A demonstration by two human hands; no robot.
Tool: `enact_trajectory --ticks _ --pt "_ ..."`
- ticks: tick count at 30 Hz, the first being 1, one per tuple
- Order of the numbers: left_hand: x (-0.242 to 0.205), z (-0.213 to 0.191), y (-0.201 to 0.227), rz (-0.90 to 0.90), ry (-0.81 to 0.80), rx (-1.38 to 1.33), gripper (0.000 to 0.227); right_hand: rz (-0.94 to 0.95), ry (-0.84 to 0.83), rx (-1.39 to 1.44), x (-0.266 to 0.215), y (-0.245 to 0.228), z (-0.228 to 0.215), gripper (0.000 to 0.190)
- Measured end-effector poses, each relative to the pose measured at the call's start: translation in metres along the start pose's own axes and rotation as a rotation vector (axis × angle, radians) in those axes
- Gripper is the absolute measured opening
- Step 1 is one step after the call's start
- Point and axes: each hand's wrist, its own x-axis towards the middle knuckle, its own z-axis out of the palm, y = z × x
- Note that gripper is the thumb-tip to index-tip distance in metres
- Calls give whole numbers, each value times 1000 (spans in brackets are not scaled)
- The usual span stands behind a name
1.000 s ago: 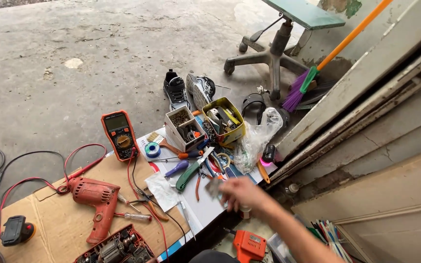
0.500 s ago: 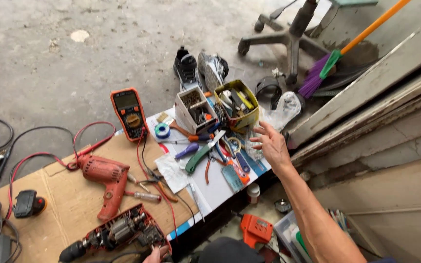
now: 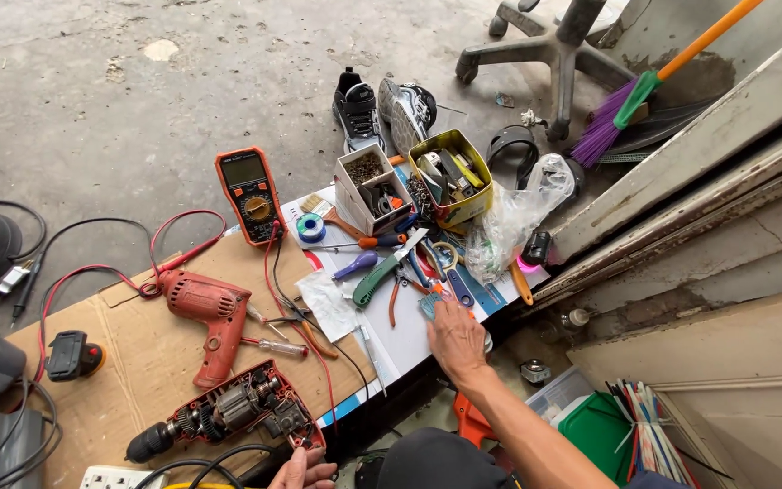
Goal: The person sits on the floor and works on a disassembled red power drill, manipulating its internal components and wires. They use a sanding block to clean the commutator area and handle various tools and parts on a cluttered work surface.
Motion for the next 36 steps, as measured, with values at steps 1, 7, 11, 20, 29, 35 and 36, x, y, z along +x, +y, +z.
enact_trajectory --ticks 1,7,11,20,29,35,36 --pt "-2 3 -4 49 47 0 61 -22 63 -83 2 3 6 14" --pt "-70 32 44 132 -9 28 44 485 -313 971 2 -27 -85 10" --pt "-113 65 84 331 -196 47 41 561 -542 1662 -23 -48 -146 16" --pt "-135 74 113 474 -425 -174 40 310 -590 1617 -42 -78 -170 20" --pt "-155 37 112 457 -322 -224 51 347 -661 1469 -48 -133 -217 9" --pt "-97 26 99 612 -286 -288 20 289 -585 1495 -56 -157 -207 21" --pt "-92 24 98 611 -287 -289 20 290 -586 1494 -55 -158 -206 21"
